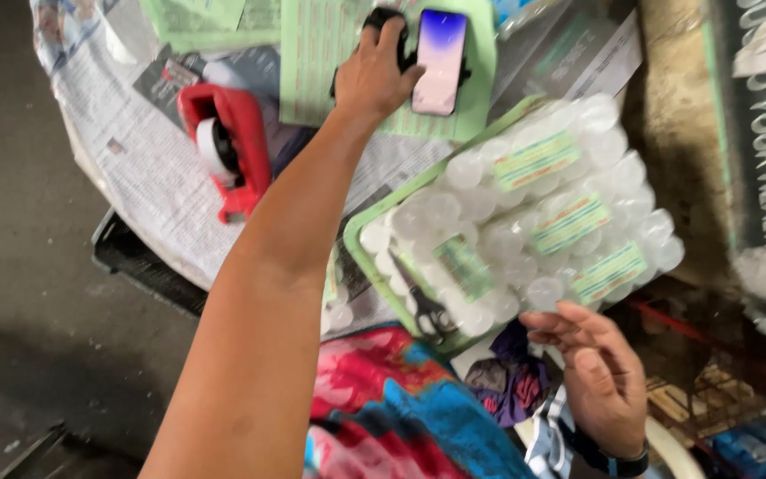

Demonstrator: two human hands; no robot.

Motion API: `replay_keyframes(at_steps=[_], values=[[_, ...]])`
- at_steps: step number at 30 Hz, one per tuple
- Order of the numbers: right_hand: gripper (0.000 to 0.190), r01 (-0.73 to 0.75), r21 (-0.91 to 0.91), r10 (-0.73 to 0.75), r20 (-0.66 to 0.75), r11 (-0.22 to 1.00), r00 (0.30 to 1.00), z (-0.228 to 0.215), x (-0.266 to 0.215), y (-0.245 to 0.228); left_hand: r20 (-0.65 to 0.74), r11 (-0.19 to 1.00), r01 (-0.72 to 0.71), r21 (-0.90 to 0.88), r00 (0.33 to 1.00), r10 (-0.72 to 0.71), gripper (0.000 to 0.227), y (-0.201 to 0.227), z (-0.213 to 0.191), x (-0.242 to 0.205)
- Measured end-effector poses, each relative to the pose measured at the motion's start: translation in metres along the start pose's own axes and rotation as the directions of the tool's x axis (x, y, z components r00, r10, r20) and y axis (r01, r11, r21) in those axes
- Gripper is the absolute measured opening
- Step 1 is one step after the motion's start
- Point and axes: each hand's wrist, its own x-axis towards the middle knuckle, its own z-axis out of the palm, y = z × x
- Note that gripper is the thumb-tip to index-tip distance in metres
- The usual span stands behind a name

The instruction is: The person cuts green paper labels from a sheet using scissors and then applies them to packs of white candles. They use a red tape dispenser to secure the labels onto the plastic-wrapped candle packs, which are arranged on a table.

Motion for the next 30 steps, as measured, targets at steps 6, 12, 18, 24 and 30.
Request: replay_keyframes(at_steps=[6, 12, 18, 24, 30], values=[[0.043, 0.001, -0.074, 0.000, 0.021, 0.997, 1.000, 0.062, -0.033, 0.005, 0.030, 0.996, -0.087, -0.013, 0.996, 0.087, 0.042, -0.035, 0.013, -0.007], [0.036, 0.004, -0.472, 0.124, 0.241, 0.881, 0.963, 0.130, -0.036, 0.062, -0.276, 0.910, -0.337, -0.242, 0.923, 0.268, 0.029, -0.037, -0.061, -0.142], [0.044, 0.053, -0.711, 0.113, 0.183, 0.702, 0.977, 0.170, -0.013, 0.185, -0.033, 0.955, 0.102, -0.279, 0.993, -0.116, 0.019, -0.124, -0.032, -0.286], [0.047, -0.107, -0.742, 0.191, 0.029, 0.662, 0.981, 0.180, 0.012, 0.238, 0.208, 0.908, 0.350, -0.231, 0.929, -0.306, 0.028, -0.168, 0.001, -0.326], [0.042, -0.178, -0.708, 0.263, 0.012, 0.684, 0.965, 0.199, 0.007, 0.253, 0.103, 0.908, 0.340, -0.244, 0.940, -0.325, 0.031, -0.181, 0.020, -0.306]])
